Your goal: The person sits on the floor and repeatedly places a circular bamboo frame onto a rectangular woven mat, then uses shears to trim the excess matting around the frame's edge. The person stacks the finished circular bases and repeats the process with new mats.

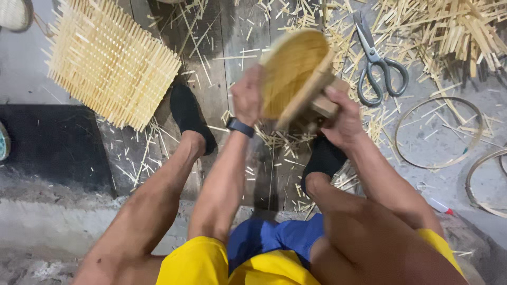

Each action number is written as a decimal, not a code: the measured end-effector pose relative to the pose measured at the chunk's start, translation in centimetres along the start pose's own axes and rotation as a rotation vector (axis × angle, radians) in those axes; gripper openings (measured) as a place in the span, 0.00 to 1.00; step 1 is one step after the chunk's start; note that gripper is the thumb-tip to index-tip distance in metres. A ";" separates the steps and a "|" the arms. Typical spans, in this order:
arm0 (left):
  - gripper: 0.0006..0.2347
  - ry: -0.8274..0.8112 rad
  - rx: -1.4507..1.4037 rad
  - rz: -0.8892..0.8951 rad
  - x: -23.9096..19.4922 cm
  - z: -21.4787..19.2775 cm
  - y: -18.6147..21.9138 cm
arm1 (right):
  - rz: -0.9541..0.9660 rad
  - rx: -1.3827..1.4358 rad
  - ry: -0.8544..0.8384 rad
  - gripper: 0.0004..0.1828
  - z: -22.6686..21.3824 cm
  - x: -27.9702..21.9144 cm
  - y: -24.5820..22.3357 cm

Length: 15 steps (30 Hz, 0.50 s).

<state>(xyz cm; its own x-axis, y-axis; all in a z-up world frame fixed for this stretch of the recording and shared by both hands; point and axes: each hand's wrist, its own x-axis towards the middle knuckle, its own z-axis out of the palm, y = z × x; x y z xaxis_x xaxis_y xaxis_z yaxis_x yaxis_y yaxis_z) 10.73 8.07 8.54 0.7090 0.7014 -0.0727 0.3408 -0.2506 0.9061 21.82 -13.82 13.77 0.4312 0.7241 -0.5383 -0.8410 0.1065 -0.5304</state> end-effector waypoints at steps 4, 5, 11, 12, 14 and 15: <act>0.32 0.063 0.145 -0.188 3.8 -3.3 -5.3 | -0.084 0.144 0.244 0.45 -3.6 -2.2 -2.7; 0.33 0.029 0.195 -0.257 4.3 -4.1 -6.4 | -0.164 0.040 0.205 0.48 -5.0 -2.4 -4.0; 0.24 0.173 0.519 -0.074 5.2 -3.9 -7.4 | -0.194 -1.365 0.811 0.73 -11.0 0.3 -5.2; 0.23 0.273 0.639 0.028 4.4 -2.4 -6.7 | -0.245 -1.661 0.849 0.78 -11.9 0.8 -4.9; 0.23 0.147 0.521 0.342 1.6 1.5 -5.1 | -0.112 -1.573 0.900 0.75 -13.2 1.7 -3.1; 0.23 -0.279 0.730 0.131 0.2 3.3 -4.3 | -0.047 -1.528 0.923 0.73 -13.9 2.1 -2.4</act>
<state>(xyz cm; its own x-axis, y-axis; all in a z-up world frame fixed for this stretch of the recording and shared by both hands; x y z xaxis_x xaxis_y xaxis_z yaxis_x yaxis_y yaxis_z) 11.40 7.12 3.23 0.8671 0.4668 -0.1741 0.4942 -0.7618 0.4189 29.22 -22.03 4.85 0.9200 0.1035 -0.3780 -0.0349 -0.9390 -0.3420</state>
